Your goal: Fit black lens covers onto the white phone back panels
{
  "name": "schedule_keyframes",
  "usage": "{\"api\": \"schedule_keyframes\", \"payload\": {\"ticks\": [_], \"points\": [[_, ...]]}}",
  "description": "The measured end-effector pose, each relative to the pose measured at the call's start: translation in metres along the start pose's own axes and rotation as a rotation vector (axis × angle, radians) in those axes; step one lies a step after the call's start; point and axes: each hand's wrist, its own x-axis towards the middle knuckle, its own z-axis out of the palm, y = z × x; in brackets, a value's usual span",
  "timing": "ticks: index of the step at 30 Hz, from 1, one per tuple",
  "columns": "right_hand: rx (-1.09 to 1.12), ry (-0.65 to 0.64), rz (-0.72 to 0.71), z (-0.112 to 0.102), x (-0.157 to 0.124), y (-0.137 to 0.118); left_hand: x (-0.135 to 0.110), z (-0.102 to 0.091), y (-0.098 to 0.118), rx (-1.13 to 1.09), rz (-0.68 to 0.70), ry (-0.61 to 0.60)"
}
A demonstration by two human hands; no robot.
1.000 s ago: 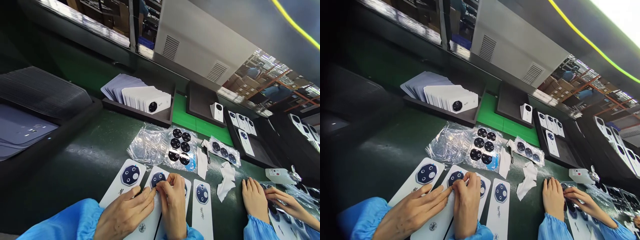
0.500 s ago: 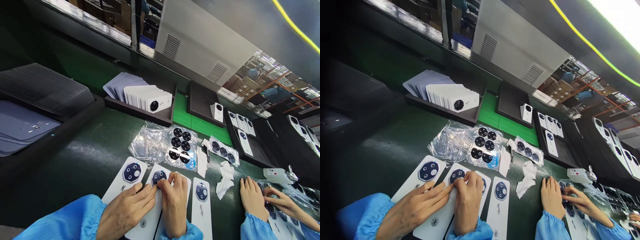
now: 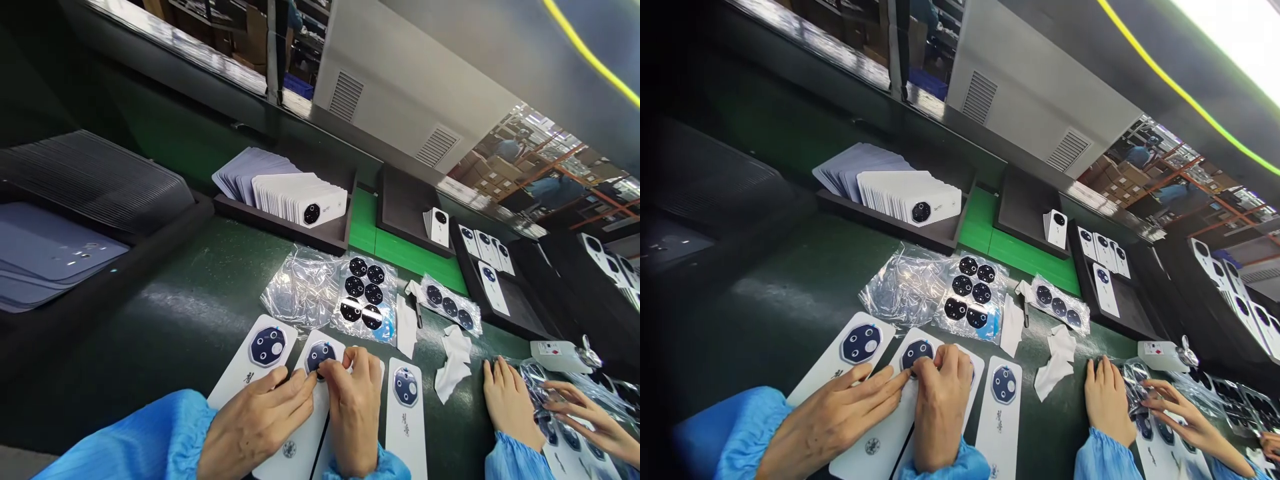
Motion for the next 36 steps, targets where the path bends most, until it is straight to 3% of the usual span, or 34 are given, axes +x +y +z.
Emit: {"api": "schedule_keyframes", "payload": {"ticks": [3, 8, 14, 21, 29, 31, 35, 36], "points": [[0.142, -0.036, 0.098, -0.007, 0.005, 0.008, 0.002, -0.002, -0.001, -0.044, -0.023, 0.041], [0.197, 0.063, 0.208, -0.021, 0.008, 0.014, 0.003, -0.002, -0.008, -0.142, -0.112, 0.093], [0.154, 0.045, 0.198, -0.017, 0.006, 0.007, 0.003, 0.0, -0.012, -0.062, -0.115, 0.066], [0.082, 0.038, 0.084, -0.015, 0.01, 0.007, 0.004, -0.004, -0.01, 0.0, -0.096, 0.03], [0.02, 0.04, 0.04, 0.002, 0.009, -0.006, 0.006, -0.001, -0.01, 0.059, -0.029, -0.006], [0.01, 0.043, 0.021, -0.012, 0.014, 0.003, 0.005, -0.001, -0.01, 0.067, -0.024, -0.006], [0.015, 0.098, 0.003, -0.076, 0.035, 0.049, 0.007, -0.002, -0.01, 0.068, -0.023, 0.004], [0.03, 0.105, -0.067, -0.087, 0.04, 0.058, 0.007, -0.003, -0.01, 0.067, -0.022, 0.001]]}}
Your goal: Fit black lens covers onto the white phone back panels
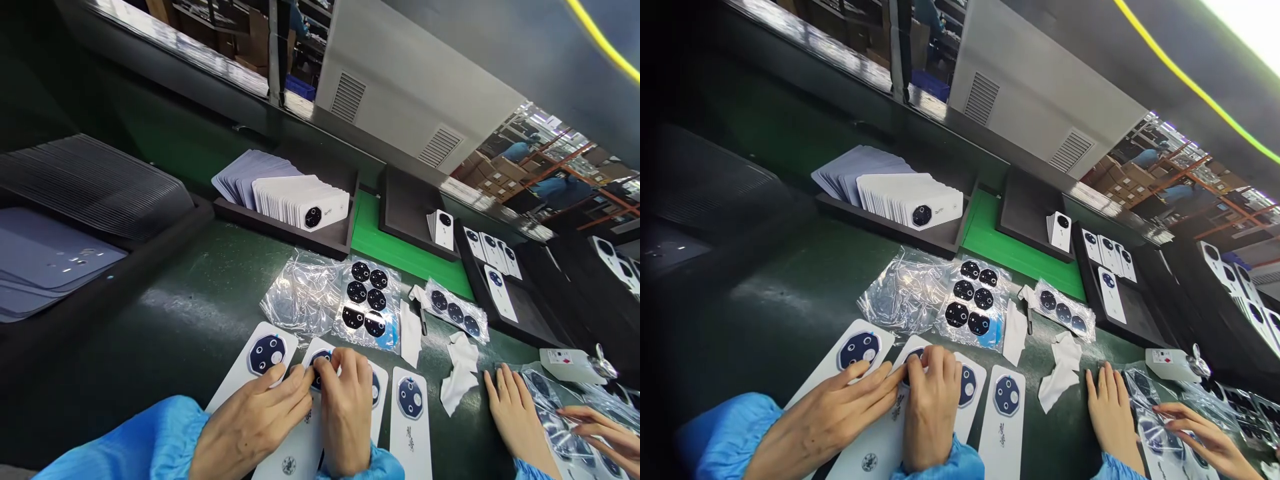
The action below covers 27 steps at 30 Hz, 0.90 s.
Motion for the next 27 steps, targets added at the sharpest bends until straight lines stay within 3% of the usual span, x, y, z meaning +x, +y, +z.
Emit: {"api": "schedule_keyframes", "payload": {"ticks": [1, 3, 5, 7, 9, 16, 27], "points": [[0.01, 0.01, -0.048, -0.005, 0.003, 0.005, 0.0, 0.0, 0.0, 0.0, 0.002, -0.006], [0.001, -0.002, -0.039, 0.009, 0.0, -0.001, 0.0, -0.001, 0.0, 0.002, 0.006, -0.016], [-0.041, -0.026, 0.057, 0.045, -0.013, -0.024, -0.002, 0.0, 0.001, 0.0, 0.01, -0.018], [-0.042, -0.072, 0.064, 0.082, -0.028, -0.047, -0.004, 0.002, 0.001, 0.002, 0.018, -0.026], [-0.035, -0.105, 0.049, 0.102, -0.039, -0.057, -0.006, 0.003, 0.002, 0.011, 0.024, -0.045], [-0.047, -0.134, 0.019, 0.094, -0.044, -0.041, -0.002, 0.003, 0.001, 0.005, 0.004, -0.001], [-0.067, -0.136, -0.015, 0.096, -0.04, -0.049, -0.003, 0.003, 0.001, 0.016, 0.009, -0.014]]}}
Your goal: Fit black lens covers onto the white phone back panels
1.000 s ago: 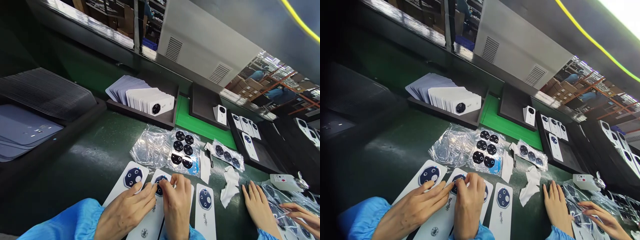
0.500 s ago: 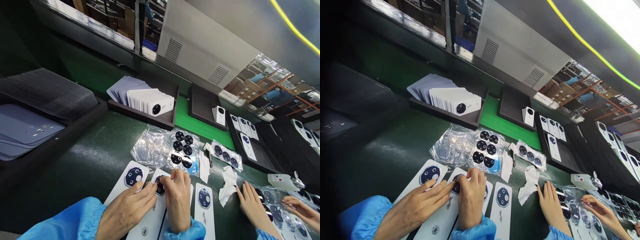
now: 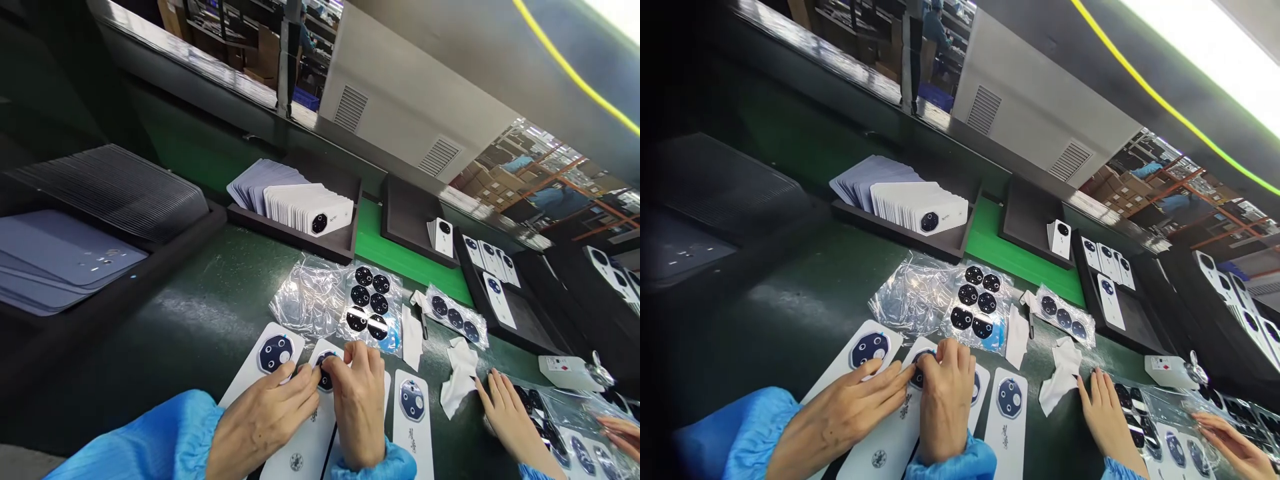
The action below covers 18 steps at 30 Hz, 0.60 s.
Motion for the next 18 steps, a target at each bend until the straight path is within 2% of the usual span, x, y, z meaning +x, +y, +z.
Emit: {"api": "schedule_keyframes", "payload": {"ticks": [4, 8, 11, 13, 15, 18], "points": [[0.017, -0.001, 0.055, 0.0, 0.005, -0.003, 0.001, -0.002, 0.0, -0.018, -0.016, 0.022], [0.194, 0.015, 0.121, -0.01, 0.009, 0.007, 0.0, -0.001, -0.001, -0.042, -0.024, 0.025], [0.382, 0.051, 0.355, -0.028, 0.006, 0.014, -0.001, -0.002, -0.002, -0.095, -0.041, 0.043], [0.49, 0.012, 0.507, -0.041, 0.001, 0.014, -0.004, -0.005, -0.004, -0.135, -0.059, 0.064], [0.56, -0.023, 0.598, -0.049, -0.004, 0.008, -0.011, -0.01, -0.008, -0.173, -0.085, 0.092], [0.678, 0.028, 0.721, -0.049, -0.011, -0.006, -0.027, -0.015, -0.017, -0.215, -0.133, 0.109]]}}
